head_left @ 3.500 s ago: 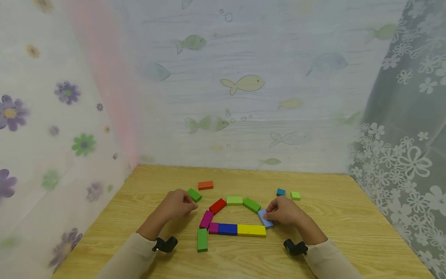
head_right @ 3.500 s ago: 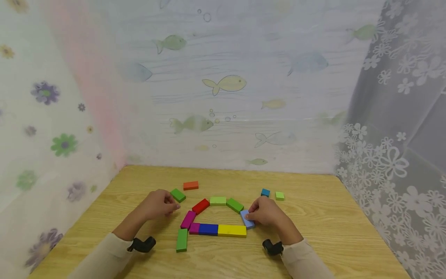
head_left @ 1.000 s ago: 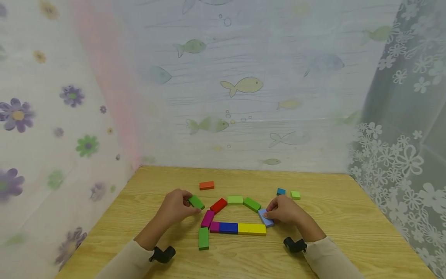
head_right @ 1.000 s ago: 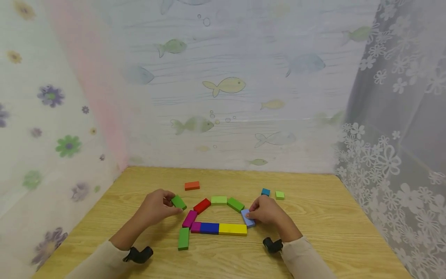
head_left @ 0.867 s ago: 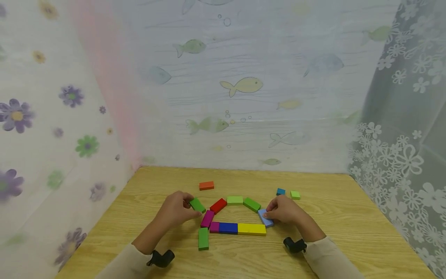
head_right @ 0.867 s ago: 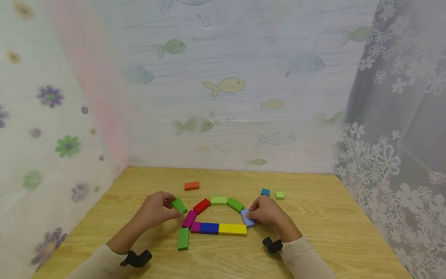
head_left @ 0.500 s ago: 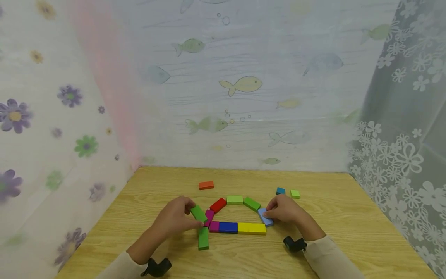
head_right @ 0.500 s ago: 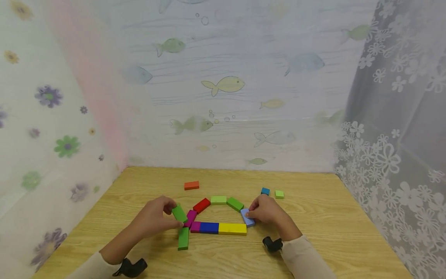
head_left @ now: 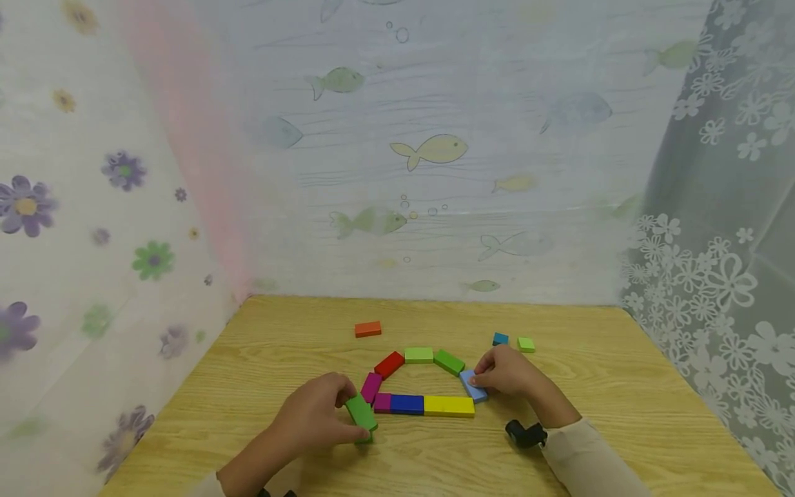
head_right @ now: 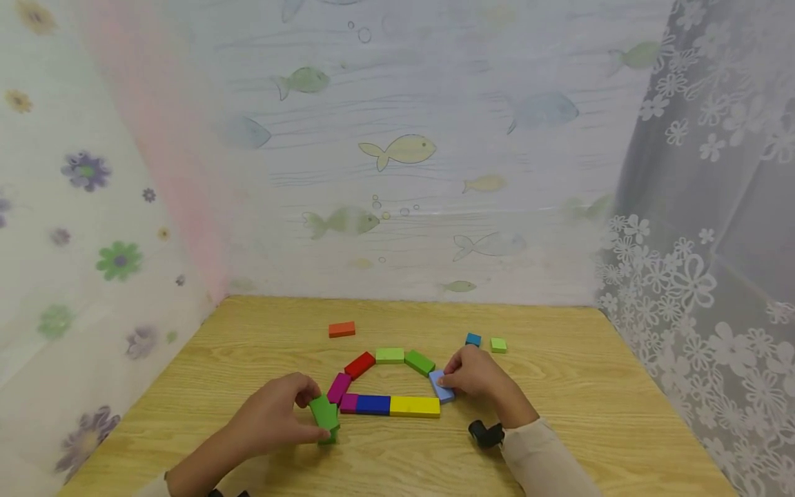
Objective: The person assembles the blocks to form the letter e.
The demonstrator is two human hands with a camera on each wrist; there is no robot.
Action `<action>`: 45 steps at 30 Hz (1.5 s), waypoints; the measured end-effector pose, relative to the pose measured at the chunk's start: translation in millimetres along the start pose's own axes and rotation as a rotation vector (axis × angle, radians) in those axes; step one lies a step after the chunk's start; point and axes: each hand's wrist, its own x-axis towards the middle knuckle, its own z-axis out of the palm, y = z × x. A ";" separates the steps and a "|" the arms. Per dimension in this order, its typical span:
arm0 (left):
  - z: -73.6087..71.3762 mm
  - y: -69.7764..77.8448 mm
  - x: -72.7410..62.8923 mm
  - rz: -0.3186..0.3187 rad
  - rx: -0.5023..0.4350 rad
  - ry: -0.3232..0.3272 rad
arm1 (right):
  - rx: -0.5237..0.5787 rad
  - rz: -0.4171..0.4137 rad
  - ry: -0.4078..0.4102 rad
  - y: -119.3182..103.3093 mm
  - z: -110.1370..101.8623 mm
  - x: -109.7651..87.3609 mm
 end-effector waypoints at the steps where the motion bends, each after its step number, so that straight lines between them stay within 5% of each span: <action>1: 1.0 1.3 -2.3 0.004 0.009 0.003 | 0.000 -0.001 -0.001 0.0 -0.1 0.0; 7: 7.3 8.4 -15.6 0.035 0.048 0.019 | -0.008 -0.005 -0.001 4.0 0.2 2.5; 24: 26.3 19.1 -35.1 0.096 0.049 -0.087 | 0.008 -0.002 -0.003 4.9 -0.3 1.7; 37: 33.5 19.0 -34.7 0.075 0.013 -0.139 | 0.011 -0.010 -0.006 4.7 -0.6 0.5; 45: 36.4 19.2 -34.6 0.101 0.047 -0.108 | 0.015 -0.006 -0.007 3.5 -0.8 -1.4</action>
